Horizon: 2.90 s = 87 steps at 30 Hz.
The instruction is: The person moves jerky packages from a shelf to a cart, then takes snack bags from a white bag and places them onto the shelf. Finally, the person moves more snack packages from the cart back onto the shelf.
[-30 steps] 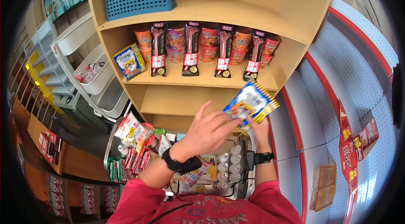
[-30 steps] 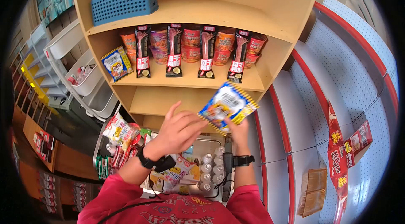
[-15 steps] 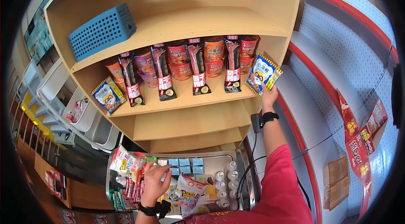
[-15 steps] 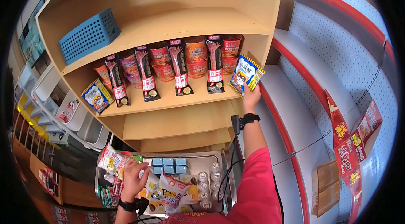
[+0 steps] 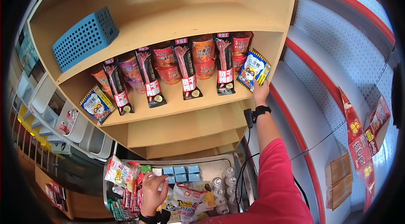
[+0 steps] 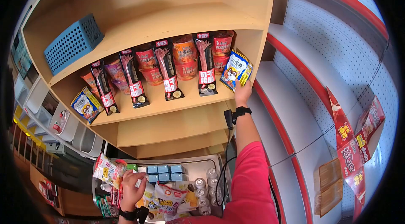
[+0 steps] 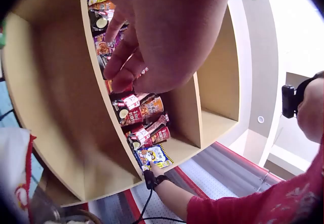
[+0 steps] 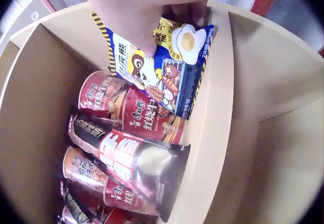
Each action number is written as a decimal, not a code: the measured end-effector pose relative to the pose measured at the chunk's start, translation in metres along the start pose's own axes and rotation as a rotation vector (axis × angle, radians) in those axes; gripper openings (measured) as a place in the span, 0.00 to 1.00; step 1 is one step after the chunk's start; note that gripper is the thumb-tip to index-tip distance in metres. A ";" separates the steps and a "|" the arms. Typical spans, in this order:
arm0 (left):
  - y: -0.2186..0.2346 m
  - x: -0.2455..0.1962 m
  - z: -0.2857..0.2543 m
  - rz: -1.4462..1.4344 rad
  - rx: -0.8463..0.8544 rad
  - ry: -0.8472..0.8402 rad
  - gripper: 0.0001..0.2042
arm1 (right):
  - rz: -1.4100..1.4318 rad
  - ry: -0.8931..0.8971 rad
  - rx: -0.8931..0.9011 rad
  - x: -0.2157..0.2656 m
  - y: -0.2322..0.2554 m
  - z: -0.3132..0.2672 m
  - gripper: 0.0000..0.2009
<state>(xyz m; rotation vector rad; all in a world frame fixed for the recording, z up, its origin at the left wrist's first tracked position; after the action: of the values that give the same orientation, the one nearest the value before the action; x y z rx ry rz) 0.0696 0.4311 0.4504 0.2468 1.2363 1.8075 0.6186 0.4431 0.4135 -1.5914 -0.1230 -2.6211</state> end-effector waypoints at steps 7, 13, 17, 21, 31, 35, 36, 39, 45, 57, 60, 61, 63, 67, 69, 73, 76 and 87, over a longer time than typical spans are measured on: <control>-0.005 0.001 0.000 -0.006 0.018 0.008 0.06 | 0.015 0.056 -0.068 -0.012 0.003 -0.016 0.17; -0.010 0.000 -0.001 -0.014 0.031 0.017 0.06 | -0.055 0.030 -0.016 -0.027 -0.006 -0.001 0.13; -0.015 -0.001 -0.001 -0.019 0.054 0.016 0.06 | -0.004 -0.049 -0.043 -0.020 -0.013 -0.002 0.13; -0.017 -0.005 -0.001 -0.027 0.056 0.004 0.06 | -0.111 -0.011 -0.112 -0.015 -0.018 -0.001 0.12; -0.018 -0.004 -0.002 -0.032 0.049 -0.014 0.06 | 0.037 0.015 -0.418 -0.010 0.004 -0.033 0.10; -0.017 -0.005 -0.002 -0.053 0.030 -0.031 0.05 | -0.104 -0.071 -0.367 -0.015 0.009 -0.030 0.10; -0.017 -0.006 -0.001 -0.051 0.032 -0.032 0.05 | -0.123 -0.064 -0.375 -0.013 0.010 -0.030 0.09; -0.015 -0.011 0.001 -0.046 0.034 -0.034 0.05 | -0.177 -0.034 -0.351 -0.006 0.011 -0.030 0.09; -0.010 -0.014 0.003 -0.032 0.015 -0.049 0.05 | -0.134 -0.031 -0.321 0.001 0.012 -0.034 0.10; 0.029 -0.020 -0.008 -0.083 -0.037 -0.107 0.04 | 0.395 -0.034 -0.305 0.004 0.096 -0.043 0.10; 0.044 -0.025 -0.018 -0.085 -0.024 -0.155 0.05 | 0.512 -0.058 -0.135 0.073 0.136 -0.061 0.10; 0.050 -0.025 -0.024 -0.084 -0.023 -0.169 0.05 | 0.563 -0.061 -0.134 0.113 0.152 -0.077 0.11; 0.061 -0.024 -0.037 -0.089 -0.019 -0.201 0.05 | 0.575 0.008 -0.132 0.168 0.187 -0.106 0.17; 0.094 -0.016 -0.072 -0.069 -0.048 -0.201 0.04 | 0.631 0.216 -0.071 0.269 0.244 -0.191 0.21; 0.114 -0.005 -0.092 -0.057 -0.037 -0.163 0.04 | 0.565 0.317 -0.167 0.299 0.270 -0.239 0.20; 0.149 0.030 -0.139 -0.009 -0.042 -0.049 0.05 | 0.135 0.484 -0.131 0.297 0.284 -0.305 0.13; 0.175 0.052 -0.175 0.025 -0.051 0.057 0.05 | 0.026 0.532 0.181 0.326 0.246 -0.352 0.04; 0.209 0.069 -0.249 -0.003 -0.088 0.041 0.05 | -0.333 0.551 1.034 0.311 0.203 -0.522 0.07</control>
<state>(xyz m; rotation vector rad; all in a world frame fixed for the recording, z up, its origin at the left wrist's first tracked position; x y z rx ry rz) -0.2361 0.3046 0.4820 0.1587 1.1820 1.8674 0.0364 0.1793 0.4553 -0.5154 -1.4843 -2.3465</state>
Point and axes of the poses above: each hand's wrist, its own z-axis towards the middle knuckle, its own y-axis out of the back of the hand, x = y × z, the point moved 7 cm from there along z, towards the middle knuckle, and after that the axes turned 13 degrees about z, right-handed, at the moved point
